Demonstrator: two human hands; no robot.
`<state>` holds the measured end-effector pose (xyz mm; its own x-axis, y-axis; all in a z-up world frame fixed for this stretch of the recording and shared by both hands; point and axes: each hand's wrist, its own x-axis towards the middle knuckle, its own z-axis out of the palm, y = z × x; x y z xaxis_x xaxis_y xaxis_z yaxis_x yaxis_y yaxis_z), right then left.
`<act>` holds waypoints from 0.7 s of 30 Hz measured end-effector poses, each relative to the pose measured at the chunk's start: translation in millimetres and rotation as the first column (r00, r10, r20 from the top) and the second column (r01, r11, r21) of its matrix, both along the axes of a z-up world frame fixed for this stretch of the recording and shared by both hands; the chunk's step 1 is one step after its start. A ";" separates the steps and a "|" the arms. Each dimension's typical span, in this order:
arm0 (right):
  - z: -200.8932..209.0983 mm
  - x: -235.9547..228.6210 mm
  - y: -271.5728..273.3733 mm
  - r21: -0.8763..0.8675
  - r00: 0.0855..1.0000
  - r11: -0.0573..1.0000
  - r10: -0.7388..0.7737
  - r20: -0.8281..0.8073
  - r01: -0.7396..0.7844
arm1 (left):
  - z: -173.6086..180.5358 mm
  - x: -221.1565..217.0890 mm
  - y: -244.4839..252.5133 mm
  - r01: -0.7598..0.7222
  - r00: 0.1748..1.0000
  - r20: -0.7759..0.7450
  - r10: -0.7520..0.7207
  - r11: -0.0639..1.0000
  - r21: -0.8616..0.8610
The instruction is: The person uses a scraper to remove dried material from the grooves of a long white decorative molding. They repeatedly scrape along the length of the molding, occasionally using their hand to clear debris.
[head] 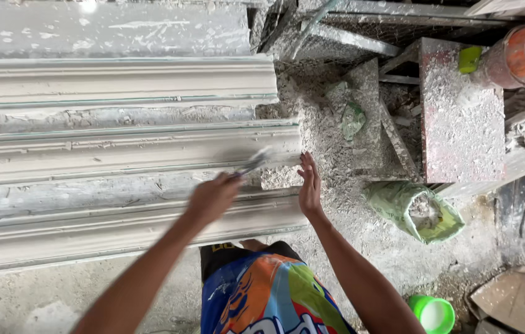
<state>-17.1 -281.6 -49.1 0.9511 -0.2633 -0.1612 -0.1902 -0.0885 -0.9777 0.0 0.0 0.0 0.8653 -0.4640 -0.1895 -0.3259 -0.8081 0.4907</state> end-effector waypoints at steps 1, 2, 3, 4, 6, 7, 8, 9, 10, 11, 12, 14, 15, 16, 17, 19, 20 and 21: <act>0.7 -1.6 0.0 -0.003 1.000 1.000 -0.004 -0.009 0.004 | -6.7 -5.0 -17.1 0.004 1.000 -0.009 -0.004 1.000 -0.003; 1.5 -3.0 -0.1 -0.009 1.000 1.000 -0.003 -0.010 0.003 | -13.2 -9.9 -34.3 0.015 1.000 0.020 -0.015 0.999 -0.033; 2.3 0.3 -1.7 -0.018 1.000 1.000 -0.002 -0.003 0.002 | -20.1 -10.5 -52.9 0.028 0.998 0.056 -0.024 0.997 -0.067; 1.0 0.2 -1.7 -0.024 1.000 1.000 -0.007 -0.006 0.007 | -26.4 -10.3 -42.1 0.032 0.998 0.053 -0.028 0.997 -0.073; 0.2 -2.0 -1.8 -0.027 1.000 1.000 -0.002 -0.018 0.001 | -35.9 -15.1 -20.6 0.011 0.998 0.065 -0.012 1.000 0.003; 0.6 -2.1 0.5 -0.024 1.000 1.000 -0.003 -0.014 0.003 | -41.0 -17.6 -13.9 0.013 0.998 0.069 -0.014 1.000 0.006; 1.5 -2.2 2.5 -0.022 1.000 1.000 -0.018 -0.018 0.017 | -45.7 -20.0 -7.5 -0.001 0.998 0.063 -0.001 1.000 0.029; 4.3 -3.1 1.7 -0.024 0.999 0.999 -0.035 -0.024 0.034 | -49.6 -22.7 -3.9 -0.012 0.998 0.056 0.010 0.999 0.047; 2.1 1.0 -0.7 -0.025 0.999 0.999 -0.038 -0.021 0.038 | -49.5 -13.0 -38.0 -0.009 0.998 0.059 0.006 0.999 0.046; -0.8 0.1 -0.9 -0.062 0.999 0.998 -0.031 -0.028 0.029 | -49.8 -10.4 -70.1 0.010 0.996 0.094 -0.006 0.999 -0.041; -4.0 -1.2 -0.5 -0.099 0.999 0.995 -0.024 -0.035 0.021 | -50.5 -7.8 -101.4 0.032 0.991 0.131 -0.015 0.991 -0.127; -2.2 -8.9 0.0 -0.098 0.998 0.994 -0.057 -0.027 0.054 | -37.7 -13.6 -115.8 0.032 0.994 0.109 -0.017 0.990 -0.136; -2.8 -3.6 1.6 -0.081 0.996 0.993 -0.091 -0.010 0.090 | -31.2 -8.1 -121.5 0.035 0.995 0.098 -0.022 0.991 -0.130; -4.8 7.2 -2.5 -0.079 0.997 0.993 -0.082 0.007 0.083 | -21.3 0.7 -101.5 0.028 0.993 0.115 -0.013 0.991 -0.129; -7.1 1.5 -3.1 -0.104 0.993 0.988 -0.116 -0.014 0.114 | -10.7 -4.3 -78.4 0.033 0.997 0.069 -0.025 0.992 -0.121; -7.1 -7.3 -4.2 -0.128 0.988 0.981 -0.150 -0.045 0.143 | 11.3 -15.5 -40.4 0.037 0.999 0.012 -0.036 0.993 -0.109; -3.9 -10.3 -3.5 -0.144 0.983 0.976 -0.173 -0.055 0.164 | 23.6 -21.5 -24.1 0.035 0.999 -0.008 -0.036 0.995 -0.098; -0.8 -2.6 -3.1 -0.160 0.981 0.971 -0.186 -0.051 0.176 | 35.6 -20.6 -7.9 0.024 1.000 -0.016 -0.026 0.996 -0.087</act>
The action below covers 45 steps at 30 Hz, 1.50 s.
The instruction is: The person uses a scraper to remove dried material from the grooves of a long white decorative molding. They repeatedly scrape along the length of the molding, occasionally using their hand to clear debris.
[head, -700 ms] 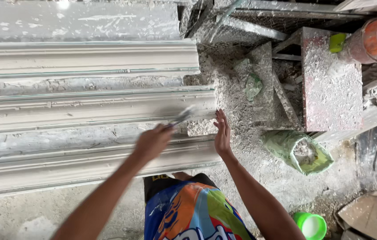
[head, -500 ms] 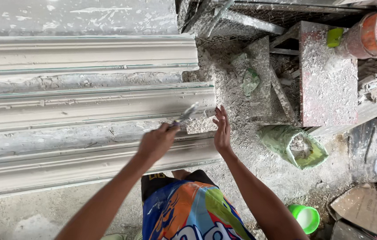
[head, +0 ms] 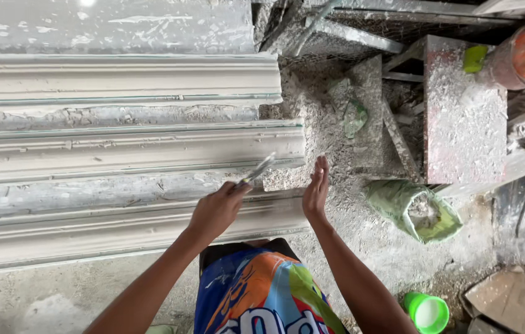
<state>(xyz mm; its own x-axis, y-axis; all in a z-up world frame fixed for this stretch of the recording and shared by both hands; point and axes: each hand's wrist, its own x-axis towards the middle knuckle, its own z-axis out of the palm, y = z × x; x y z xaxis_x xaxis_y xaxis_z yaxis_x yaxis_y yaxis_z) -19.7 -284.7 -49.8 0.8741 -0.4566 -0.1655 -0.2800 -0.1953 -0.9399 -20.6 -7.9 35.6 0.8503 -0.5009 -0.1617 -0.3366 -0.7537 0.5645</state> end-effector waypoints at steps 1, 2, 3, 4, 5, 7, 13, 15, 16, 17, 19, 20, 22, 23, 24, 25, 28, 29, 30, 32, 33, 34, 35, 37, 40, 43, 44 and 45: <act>-2.6 -2.5 4.9 0.002 1.000 1.000 0.009 0.003 -0.009 | 1.6 -11.9 9.9 -0.009 1.000 0.003 0.009 1.000 0.002; -3.3 -2.7 2.0 -0.080 0.997 0.996 0.035 0.062 -0.030 | 1.2 -22.3 13.1 -0.176 0.984 -0.017 0.176 0.983 -0.058; -4.4 -3.3 0.5 -0.162 0.991 0.986 0.066 0.120 -0.046 | 0.2 -33.3 17.6 -0.339 0.941 -0.049 0.335 0.934 -0.115; -2.3 1.6 -7.6 -0.158 0.989 0.984 0.096 0.116 -0.077 | -5.6 -42.3 10.8 -0.368 0.930 -0.051 0.365 0.923 -0.109; -0.3 6.1 -13.3 -0.251 0.972 0.963 0.151 0.182 -0.103 | -11.4 -51.9 5.8 -0.511 0.858 -0.043 0.513 0.840 -0.180; 18.3 20.7 4.3 -0.310 0.934 0.932 0.267 0.236 -0.188 | 0.4 -72.8 6.1 -0.687 0.715 -0.035 0.698 0.693 -0.219; 64.1 111.0 93.4 -0.761 0.512 0.485 0.826 0.236 -0.431 | 19.3 -62.6 -4.2 -0.891 0.309 -0.254 0.916 0.185 -0.414; 54.5 132.4 135.6 -0.843 0.310 0.290 0.938 0.157 -0.452 | 16.4 -51.1 -2.8 -0.905 0.246 -0.167 0.955 0.165 -0.392; 47.3 135.2 152.8 -0.841 0.285 0.273 0.947 0.150 -0.466 | 31.6 -41.9 -3.0 -0.912 0.217 -0.173 0.961 0.137 -0.386; 39.2 137.6 170.3 -0.884 0.217 0.210 0.968 0.128 -0.417 | 45.9 -31.9 -2.0 -0.924 0.207 -0.258 0.944 0.102 -0.368; 29.2 136.4 186.1 -0.916 0.126 0.128 0.988 0.086 -0.379 | 59.4 -18.5 -8.3 -0.941 0.167 -0.357 0.919 0.041 -0.335; 27.7 137.9 188.3 -0.947 0.138 0.106 0.988 0.067 -0.303 | 58.1 -11.6 -12.7 -0.941 0.139 -0.398 0.907 -0.004 -0.339; 26.7 139.2 190.4 -0.971 0.133 0.073 0.990 0.043 -0.227 | 51.9 0.5 -24.4 -0.938 0.096 -0.444 0.891 -0.069 -0.341; 27.2 138.8 189.8 -0.971 0.136 0.072 0.990 0.042 -0.228 | 47.2 5.5 -32.4 -0.953 0.094 -0.442 0.892 -0.047 -0.298; 28.3 139.9 188.9 -0.971 0.141 0.075 0.989 0.043 -0.226 | 42.9 12.0 -40.4 -0.966 0.097 -0.440 0.893 -0.022 -0.258; 31.5 142.3 187.6 -0.972 0.125 0.066 0.991 0.038 -0.225 | 48.4 19.9 -33.4 -0.965 0.083 -0.444 0.892 -0.039 -0.260; 36.4 140.8 186.2 -0.964 0.124 0.056 0.992 0.024 -0.259 | 50.1 31.7 9.2 -0.978 0.008 -0.443 0.897 -0.085 -0.191; 36.5 140.1 185.4 -0.962 0.135 0.057 0.991 0.021 -0.267 | 40.8 32.4 34.5 -0.965 -0.036 -0.333 0.942 -0.120 -0.233; 35.6 141.1 189.4 -0.960 0.139 0.065 0.990 0.027 -0.273 | 31.2 33.3 62.8 -0.947 -0.094 -0.211 0.973 -0.153 -0.282; 35.5 139.4 187.2 -0.959 0.133 0.061 0.991 0.024 -0.276 | 12.5 33.4 77.5 -0.933 -0.109 -0.172 0.979 -0.160 -0.322; 35.9 140.0 187.9 -0.959 0.139 0.058 0.990 0.020 -0.277 | 4.1 34.6 86.7 -0.920 -0.114 -0.135 0.984 -0.156 -0.360; 36.6 140.0 186.9 -0.958 0.131 0.061 0.991 0.025 -0.279 | 13.6 34.5 75.0 -0.919 -0.122 -0.129 0.984 -0.161 -0.360; 37.5 140.7 185.9 -0.959 0.129 0.048 0.992 0.012 -0.280 | 23.1 35.4 63.0 -0.914 -0.120 -0.164 0.979 -0.173 -0.368; 36.9 135.9 193.3 -0.959 0.149 0.062 0.989 0.021 -0.278 | 29.2 32.3 59.7 -0.910 -0.097 -0.177 0.979 -0.159 -0.382; 37.7 142.5 189.7 -0.962 0.151 0.068 0.988 0.028 -0.266 | 10.2 37.4 82.6 -0.935 -0.114 -0.259 0.959 -0.192 -0.300; 35.5 139.5 182.8 -0.960 0.147 0.064 0.989 0.024 -0.273 | -16.9 38.9 144.5 -0.907 -0.177 -0.234 0.956 -0.251 -0.338; 35.7 139.2 184.7 -0.963 0.161 0.067 0.987 0.025 -0.263 | -24.7 42.3 164.6 -0.925 -0.203 -0.152 0.967 -0.241 -0.293; 36.2 139.1 187.6 -0.965 0.175 0.071 0.984 0.026 -0.252 | -32.1 46.2 185.9 -0.940 -0.225 -0.067 0.972 -0.235 -0.247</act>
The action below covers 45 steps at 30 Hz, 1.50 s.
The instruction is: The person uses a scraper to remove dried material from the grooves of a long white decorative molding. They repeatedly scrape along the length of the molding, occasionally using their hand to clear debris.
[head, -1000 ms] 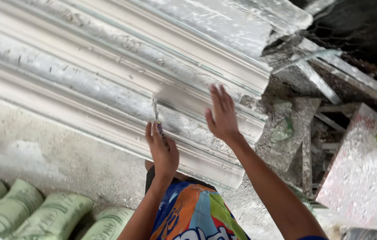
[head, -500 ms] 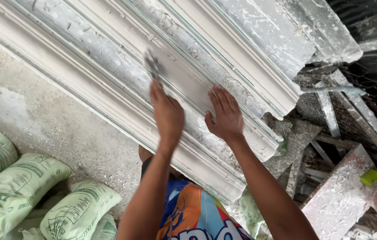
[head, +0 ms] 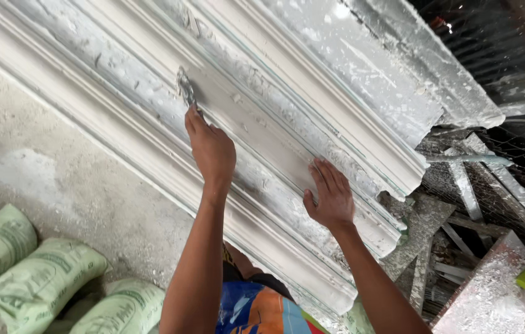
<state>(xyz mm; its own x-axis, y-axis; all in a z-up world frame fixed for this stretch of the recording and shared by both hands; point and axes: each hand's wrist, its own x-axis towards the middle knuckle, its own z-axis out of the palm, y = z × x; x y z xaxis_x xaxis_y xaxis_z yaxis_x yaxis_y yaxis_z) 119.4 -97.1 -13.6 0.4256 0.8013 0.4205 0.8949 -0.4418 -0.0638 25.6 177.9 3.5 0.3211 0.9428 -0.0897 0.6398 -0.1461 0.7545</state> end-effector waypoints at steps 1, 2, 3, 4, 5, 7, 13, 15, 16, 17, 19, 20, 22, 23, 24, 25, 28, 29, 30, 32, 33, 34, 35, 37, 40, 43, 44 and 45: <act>0.7 0.9 -0.7 0.000 1.000 1.000 -0.007 0.007 0.007 | 6.0 0.0 -2.7 0.007 1.000 0.007 -0.007 1.000 0.000; 0.9 1.3 -0.1 -0.011 1.000 1.000 -0.014 0.007 0.015 | 11.6 -0.6 -4.1 0.004 1.000 0.012 -0.004 1.000 -0.027; 0.9 0.6 0.9 -0.025 1.000 1.000 -0.018 0.006 0.018 | 16.1 -3.4 -5.2 -0.003 1.000 0.016 0.004 0.998 -0.058; 0.8 1.5 -6.0 -0.028 1.000 0.999 -0.021 0.011 0.021 | 18.1 -6.0 -8.7 0.001 1.000 0.020 0.001 0.998 -0.061; -1.3 3.8 -5.2 -0.020 1.000 1.000 -0.006 -0.008 0.006 | 21.1 -8.2 -5.3 0.039 0.997 0.070 -0.036 0.998 -0.053; -7.9 3.8 -5.3 -0.002 0.999 1.000 0.018 -0.030 -0.018 | 25.0 -12.0 19.1 0.069 0.991 0.114 -0.065 0.997 -0.032; -9.3 1.6 -19.0 -0.139 0.995 0.990 -0.024 -0.095 0.011 | 7.2 -5.5 208.5 0.012 0.987 0.161 -0.015 1.000 0.019; -21.1 6.2 -32.3 -0.632 0.869 0.745 -0.441 -0.225 0.214 | 6.2 -11.5 273.6 -0.003 0.985 0.172 -0.003 0.999 0.034; -19.0 5.6 -0.7 -0.632 0.870 0.745 -0.439 -0.225 0.213 | 0.3 -5.4 289.0 -0.005 0.985 0.173 -0.001 0.999 0.033; -15.1 0.8 25.8 -0.409 0.943 0.898 -0.261 -0.204 0.161 | -6.1 -6.1 299.1 -0.029 0.975 0.222 0.024 0.999 0.019; -8.2 -4.5 109.5 -0.146 0.987 0.987 -0.086 -0.139 0.065 | -11.6 -12.5 295.7 -0.056 0.963 0.266 0.050 0.998 0.016; -3.7 -4.4 167.0 -0.121 0.976 0.991 -0.077 -0.204 0.053 | -10.8 -17.2 282.7 0.008 0.976 0.216 0.002 0.999 -0.047; 3.0 0.6 290.9 -0.051 0.967 0.998 -0.048 -0.251 0.036 | 12.7 -16.1 296.2 0.063 0.981 0.186 -0.050 0.996 -0.069; 10.8 -4.1 344.3 -0.063 0.948 0.998 -0.029 -0.316 0.009 | 34.4 -20.8 309.0 0.072 0.990 0.130 -0.051 0.983 -0.167; 17.9 -9.4 396.8 -0.073 0.925 0.997 -0.010 -0.380 -0.019 | 54.0 -25.3 320.7 0.075 0.996 0.076 -0.057 0.962 -0.263; 17.6 -10.5 421.2 -0.073 0.923 0.997 -0.001 -0.384 -0.030 | 58.1 -23.8 339.5 0.064 0.996 0.072 -0.046 0.962 -0.264; 14.3 -12.7 472.7 -0.067 0.946 0.979 0.167 -0.276 -0.193 | 63.2 -17.0 394.1 0.032 0.995 0.096 -0.008 0.967 -0.254; 14.6 -15.0 474.0 -0.076 0.963 0.982 0.153 -0.223 -0.173 | 63.4 -15.0 410.4 -0.014 0.995 0.092 0.040 0.964 -0.265; 14.4 -16.6 475.0 -0.084 0.976 0.985 0.138 -0.170 -0.154 | 62.9 -12.5 426.7 -0.060 0.992 0.087 0.087 0.960 -0.275; 19.5 -18.7 474.4 -0.079 0.981 0.985 0.141 -0.131 -0.152 | 78.1 -13.5 441.1 -0.034 0.992 0.109 0.067 0.960 -0.278; 20.7 -19.9 480.5 -0.056 0.988 0.989 0.132 -0.086 -0.137 | 87.0 -14.3 454.0 0.007 0.991 0.134 0.030 0.964 -0.264; 16.3 -17.4 485.8 -0.050 0.985 0.987 0.146 -0.089 -0.150 | 87.1 -15.0 477.2 -0.008 0.991 0.130 0.043 0.966 -0.259; 13.3 -17.6 482.2 -0.044 0.985 0.990 0.126 -0.114 -0.131 | 85.8 -15.5 493.4 0.010 0.990 0.136 0.031 0.956 -0.293; 9.3 -17.8 478.7 -0.042 0.985 0.994 0.095 -0.141 -0.101 | 78.1 -14.5 541.6 0.037 0.990 0.141 0.010 0.943 -0.330; 11.1 -14.2 476.8 -0.071 0.986 0.992 0.091 -0.143 -0.102 | 67.0 -8.7 615.1 -0.055 0.990 0.109 0.084 0.968 -0.247; 10.6 -15.6 479.8 -0.037 0.988 0.993 0.103 -0.119 -0.108 | 71.4 -12.3 634.5 -0.040 0.993 0.101 0.057 0.986 -0.162; 10.7 -16.0 477.3 -0.058 0.989 0.993 0.092 -0.112 -0.099 | 69.6 -15.4 625.4 -0.032 0.996 0.082 0.045 0.987 -0.156; 8.3 -14.1 478.9 -0.071 0.991 0.993 0.088 -0.101 -0.095 | 67.7 -18.9 619.2 -0.029 0.997 0.067 0.039 0.989 -0.144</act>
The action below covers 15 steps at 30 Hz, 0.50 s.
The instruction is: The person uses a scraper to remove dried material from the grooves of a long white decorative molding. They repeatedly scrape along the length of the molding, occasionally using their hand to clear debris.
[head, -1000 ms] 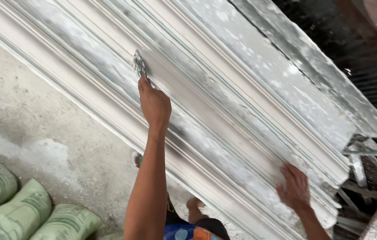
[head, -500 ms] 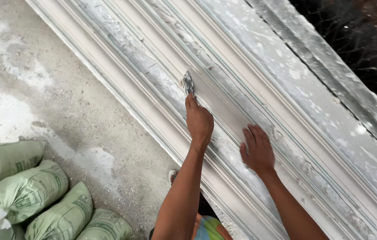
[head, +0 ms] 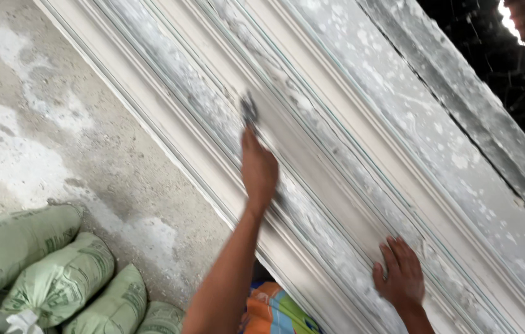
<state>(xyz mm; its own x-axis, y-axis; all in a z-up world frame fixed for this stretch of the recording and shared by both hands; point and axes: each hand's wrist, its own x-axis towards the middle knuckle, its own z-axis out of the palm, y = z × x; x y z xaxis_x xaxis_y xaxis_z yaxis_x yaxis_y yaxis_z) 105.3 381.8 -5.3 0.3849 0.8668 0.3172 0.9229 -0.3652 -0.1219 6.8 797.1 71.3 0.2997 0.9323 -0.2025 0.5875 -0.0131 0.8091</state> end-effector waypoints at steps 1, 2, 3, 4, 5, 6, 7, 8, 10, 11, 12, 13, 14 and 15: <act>-3.6 5.0 0.0 0.008 1.000 1.000 0.003 0.003 -0.003 | 0.0 0.8 2.3 -0.003 1.000 0.003 0.003 1.000 0.008; -7.6 3.9 -2.9 0.001 1.000 1.000 -0.010 0.005 0.010 | -1.2 -1.7 2.6 0.035 0.999 -0.019 -0.036 0.999 -0.038; -12.9 2.1 -6.4 -0.007 1.000 1.000 -0.022 0.006 0.022 | -3.6 -4.8 2.2 0.072 0.996 -0.039 -0.075 0.994 -0.084; -14.9 3.7 -0.7 -0.025 1.000 0.999 -0.025 0.001 0.025 | -26.8 -3.0 41.1 0.074 0.996 -0.043 -0.079 0.992 -0.103; -17.5 4.5 3.6 -0.027 1.000 0.999 -0.022 0.017 0.023 | -51.6 -1.8 77.7 0.050 0.998 -0.050 -0.048 0.998 0.036; -16.2 2.7 1.0 -0.038 0.999 0.999 -0.020 0.029 0.021 | -78.0 -2.9 107.1 0.029 0.998 -0.056 -0.019 0.986 0.167; -8.5 -5.0 -20.8 -0.066 1.000 0.998 -0.023 0.021 0.024 | -63.9 -11.4 114.6 0.033 0.998 -0.063 -0.025 0.990 0.140; -16.8 -2.1 -20.5 -0.107 0.998 0.993 -0.057 0.025 0.059 | -45.7 -5.8 144.1 0.010 0.999 -0.042 -0.005 0.992 0.122; -24.2 2.2 -11.1 -0.143 0.995 0.984 -0.098 0.031 0.101 | -13.3 -2.4 168.4 -0.007 1.000 -0.019 0.009 0.994 0.107; -25.4 3.1 -2.2 -0.126 0.997 0.990 -0.071 0.003 0.071 | -2.2 -5.1 163.6 -0.013 1.000 0.025 0.012 1.000 0.015; -22.2 6.1 0.5 -0.120 0.999 0.992 -0.037 -0.029 0.034 | 6.4 -9.1 153.5 -0.019 0.998 0.063 0.025 0.996 -0.090; -20.4 4.5 21.5 -0.130 0.999 0.991 -0.037 -0.031 0.033 | 5.5 -12.8 132.9 -0.020 0.998 0.060 0.026 0.995 -0.100; -23.7 9.5 52.2 -0.099 0.996 0.994 -0.049 -0.071 0.042 | 6.2 -13.8 120.0 0.033 0.998 0.052 -0.029 0.995 -0.092; -26.5 13.3 83.4 -0.068 0.992 0.996 -0.059 -0.112 0.052 | 6.9 -15.4 107.4 0.086 0.996 0.042 -0.083 0.993 -0.085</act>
